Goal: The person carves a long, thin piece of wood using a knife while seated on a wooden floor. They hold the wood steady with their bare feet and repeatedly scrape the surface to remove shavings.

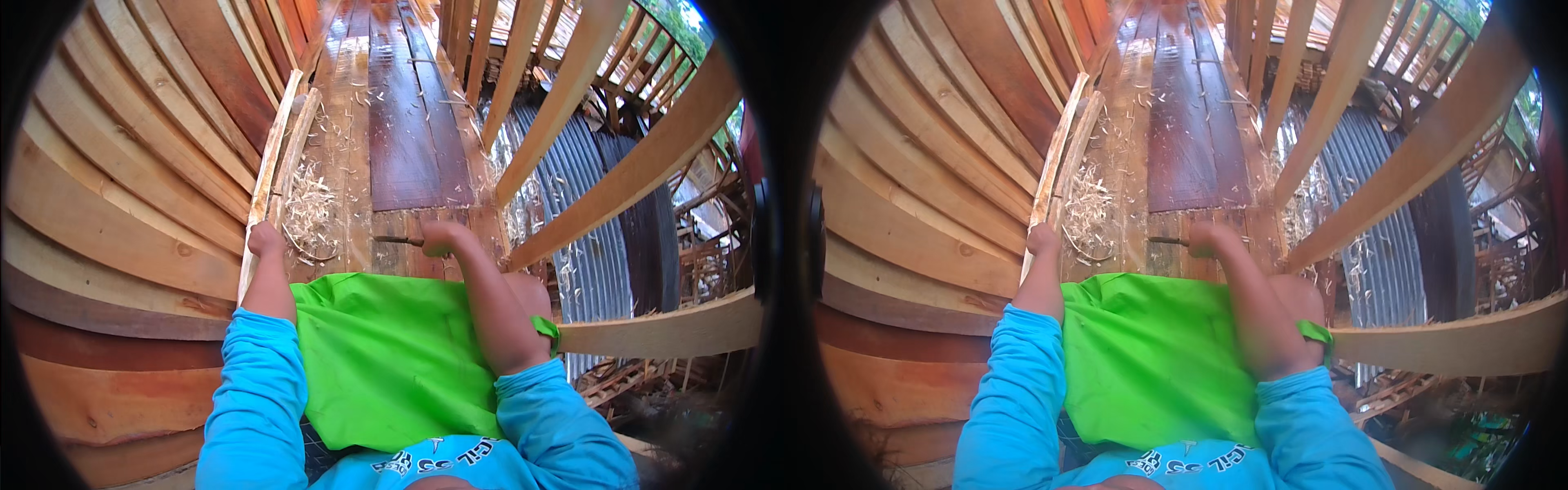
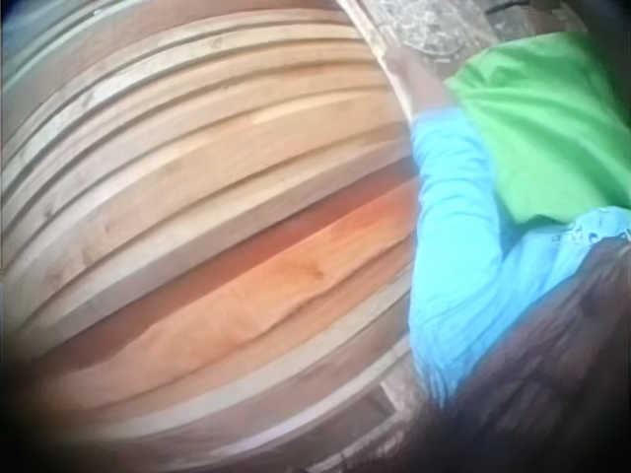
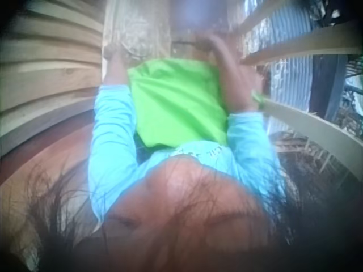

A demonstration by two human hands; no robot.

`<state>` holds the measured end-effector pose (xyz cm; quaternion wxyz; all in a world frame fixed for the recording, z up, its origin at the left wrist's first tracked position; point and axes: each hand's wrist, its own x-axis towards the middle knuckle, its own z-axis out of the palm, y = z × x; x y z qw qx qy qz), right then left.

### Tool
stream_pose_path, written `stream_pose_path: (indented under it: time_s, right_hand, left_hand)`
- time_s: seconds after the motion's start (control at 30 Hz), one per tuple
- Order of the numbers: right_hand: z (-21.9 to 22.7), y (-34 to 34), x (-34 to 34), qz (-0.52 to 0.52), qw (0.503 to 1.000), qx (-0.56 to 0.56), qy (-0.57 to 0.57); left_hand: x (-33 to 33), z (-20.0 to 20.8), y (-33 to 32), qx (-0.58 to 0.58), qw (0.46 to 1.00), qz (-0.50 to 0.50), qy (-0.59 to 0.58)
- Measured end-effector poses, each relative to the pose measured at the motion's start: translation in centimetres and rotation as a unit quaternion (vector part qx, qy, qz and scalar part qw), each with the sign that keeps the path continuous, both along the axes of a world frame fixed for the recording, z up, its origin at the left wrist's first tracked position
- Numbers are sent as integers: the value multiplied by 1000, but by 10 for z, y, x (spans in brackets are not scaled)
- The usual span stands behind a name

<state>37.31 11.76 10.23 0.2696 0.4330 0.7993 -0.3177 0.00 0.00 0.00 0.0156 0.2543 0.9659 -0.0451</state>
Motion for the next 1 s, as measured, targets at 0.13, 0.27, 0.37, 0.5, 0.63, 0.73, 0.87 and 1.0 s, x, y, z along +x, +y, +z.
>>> stream_pose_path:
  time_s: [0.13, 0.27, 0.37, 0.5, 0.63, 0.73, 0.87, 1.0]
  right_hand:
    - [-8, 7, -14, 61, 993, 67, 80]
    - [-30, 5, -22, 88, 993, 42, 61]
    - [-22, 5, -16, 86, 994, 33, 62]
    - [7, -7, -8, 80, 994, 41, 56]
    - [-3, -1, -5, 125, 991, 32, 44]
    - [-6, 2, -3, 127, 990, 33, 53]
    - [-10, -2, -18, 148, 986, 32, 70]
    - [-19, 8, -5, 132, 990, 15, 44]
  left_hand:
    - [-13, 32, 0, 21, 999, -33, 26]
    - [-23, 21, -17, 34, 997, -69, 28]
    - [-10, 21, -13, 13, 994, -102, 22]
    - [19, 33, 2, 53, 991, -119, 9]
    - [27, 16, 16, 91, 978, -184, 22]
    - [28, 8, 21, 109, 982, -153, -22]
    - [-38, -9, 0, 0, 990, -111, -92]
    - [13, 18, 16, -140, 970, -46, -193]
